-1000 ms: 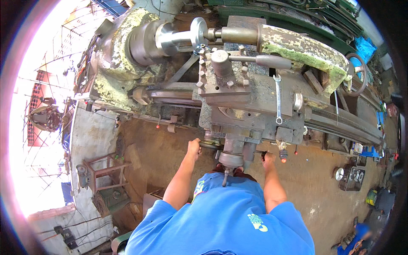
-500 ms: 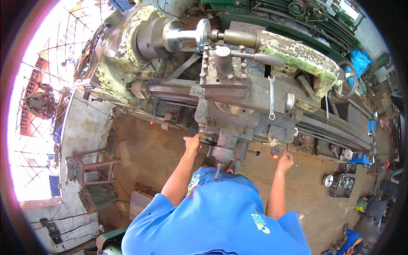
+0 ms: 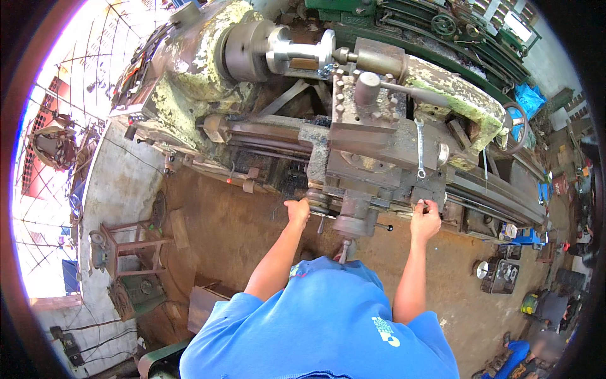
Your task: The person operates a metal lathe, turning handwheels and levers to adjust the carriage and tool post while a cylindrical metal workpiece rotates. The person repeatedly moves the tool along the workpiece and makes small adjustments to the machine controls.
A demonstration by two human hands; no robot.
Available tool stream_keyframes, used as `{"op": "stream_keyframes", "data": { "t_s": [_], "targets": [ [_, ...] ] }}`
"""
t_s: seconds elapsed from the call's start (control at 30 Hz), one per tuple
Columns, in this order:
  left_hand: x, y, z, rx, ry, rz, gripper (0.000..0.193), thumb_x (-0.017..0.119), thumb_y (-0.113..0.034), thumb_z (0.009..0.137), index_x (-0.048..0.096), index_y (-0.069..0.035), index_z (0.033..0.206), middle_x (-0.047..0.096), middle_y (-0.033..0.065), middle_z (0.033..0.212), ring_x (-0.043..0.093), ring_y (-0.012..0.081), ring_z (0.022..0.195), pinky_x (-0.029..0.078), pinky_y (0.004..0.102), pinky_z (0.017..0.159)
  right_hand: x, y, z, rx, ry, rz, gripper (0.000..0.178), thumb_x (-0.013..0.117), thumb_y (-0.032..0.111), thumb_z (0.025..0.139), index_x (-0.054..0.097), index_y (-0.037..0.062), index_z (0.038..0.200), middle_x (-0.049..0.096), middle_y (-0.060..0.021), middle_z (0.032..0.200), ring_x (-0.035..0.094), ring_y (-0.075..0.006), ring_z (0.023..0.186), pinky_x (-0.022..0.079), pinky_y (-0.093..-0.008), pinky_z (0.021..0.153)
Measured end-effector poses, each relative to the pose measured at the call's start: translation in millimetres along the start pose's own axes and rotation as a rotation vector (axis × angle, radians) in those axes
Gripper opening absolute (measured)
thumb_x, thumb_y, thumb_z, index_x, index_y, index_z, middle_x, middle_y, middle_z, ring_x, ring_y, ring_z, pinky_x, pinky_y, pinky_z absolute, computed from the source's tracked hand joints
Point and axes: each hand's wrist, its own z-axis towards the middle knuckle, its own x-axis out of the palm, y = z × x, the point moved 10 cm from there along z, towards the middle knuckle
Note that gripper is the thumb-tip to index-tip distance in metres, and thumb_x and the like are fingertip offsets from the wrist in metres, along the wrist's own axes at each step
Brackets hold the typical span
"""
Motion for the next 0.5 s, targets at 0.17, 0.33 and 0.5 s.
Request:
{"op": "stream_keyframes", "data": {
  "t_s": [0.17, 0.33, 0.5],
  "targets": [
    [1, 1, 2, 0.004, -0.002, 0.019, 0.071, 0.057, -0.022, 0.086, 0.014, 0.013, 0.128, 0.050, 0.0074, 0.060, 0.045, 0.0153, 0.042, 0.035, 0.0315, 0.036, 9, -5, 8, 0.021, 0.092, -0.075, 0.022, 0.070, 0.031, 0.082, 0.069, 0.0108, 0.090, 0.067, -0.0117, 0.067, 0.067, -0.0336, 0.067, 0.050, -0.0445, 0.062],
    [-1, 4, 7, 0.012, -0.051, 0.044, 0.072, 0.057, -0.023, 0.086, 0.014, 0.014, 0.130, 0.050, 0.0069, 0.059, 0.045, 0.0156, 0.042, 0.035, 0.0319, 0.037, 18, -11, 19, 0.051, 0.159, -0.104, 0.024, 0.071, 0.034, 0.081, 0.069, 0.0104, 0.087, 0.067, -0.0138, 0.069, 0.067, -0.0358, 0.071, 0.051, -0.0450, 0.067],
    [0, 5, 6, -0.018, -0.001, 0.011, 0.075, 0.057, -0.023, 0.087, 0.011, 0.013, 0.133, 0.050, 0.0065, 0.059, 0.044, 0.0158, 0.041, 0.035, 0.0322, 0.037, 16, -13, 17, 0.044, 0.117, -0.041, 0.025, 0.071, 0.034, 0.081, 0.069, 0.0100, 0.087, 0.067, -0.0157, 0.070, 0.067, -0.0366, 0.071, 0.051, -0.0450, 0.067]
  ]
}}
